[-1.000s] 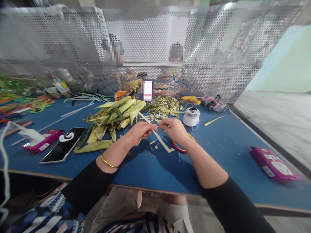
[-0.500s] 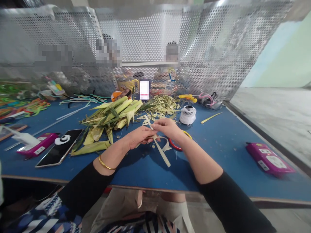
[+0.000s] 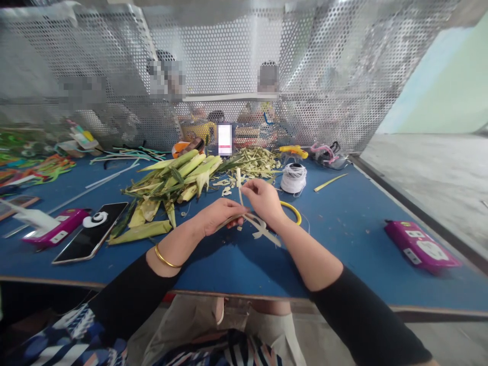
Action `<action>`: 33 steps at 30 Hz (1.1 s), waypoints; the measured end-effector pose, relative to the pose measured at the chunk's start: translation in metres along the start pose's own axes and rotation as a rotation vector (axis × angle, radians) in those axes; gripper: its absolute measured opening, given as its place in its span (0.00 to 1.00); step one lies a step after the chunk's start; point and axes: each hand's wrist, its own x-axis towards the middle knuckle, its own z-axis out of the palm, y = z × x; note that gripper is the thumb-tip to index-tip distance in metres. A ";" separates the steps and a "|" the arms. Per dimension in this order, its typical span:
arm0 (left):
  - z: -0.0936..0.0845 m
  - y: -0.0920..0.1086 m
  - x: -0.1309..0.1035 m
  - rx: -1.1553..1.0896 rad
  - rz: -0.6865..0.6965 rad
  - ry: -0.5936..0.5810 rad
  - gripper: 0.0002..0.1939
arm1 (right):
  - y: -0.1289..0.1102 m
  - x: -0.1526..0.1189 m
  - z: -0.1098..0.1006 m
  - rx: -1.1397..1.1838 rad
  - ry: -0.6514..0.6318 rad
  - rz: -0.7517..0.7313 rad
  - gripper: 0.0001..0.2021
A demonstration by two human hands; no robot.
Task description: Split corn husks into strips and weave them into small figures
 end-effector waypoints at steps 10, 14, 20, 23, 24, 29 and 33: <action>-0.014 0.006 0.009 -0.482 0.157 0.155 0.03 | -0.019 -0.014 -0.001 -0.274 -0.169 -0.087 0.18; -0.011 0.003 0.009 -0.483 0.163 0.148 0.05 | -0.007 -0.018 0.017 -0.158 -0.200 0.002 0.18; -0.008 0.004 0.011 -0.500 0.161 0.181 0.04 | -0.005 -0.016 0.017 -0.129 -0.203 0.006 0.18; -0.007 0.004 0.012 -0.514 0.164 0.198 0.03 | -0.008 -0.015 0.014 -0.114 -0.242 -0.004 0.17; -0.006 0.004 0.012 -0.518 0.165 0.203 0.03 | -0.010 -0.015 0.013 -0.104 -0.257 -0.003 0.17; -0.005 0.004 0.012 -0.505 0.165 0.230 0.02 | -0.014 -0.015 0.010 -0.095 -0.313 -0.005 0.15; -0.005 0.004 0.012 -0.486 0.149 0.259 0.06 | -0.017 -0.016 0.008 -0.084 -0.364 -0.021 0.14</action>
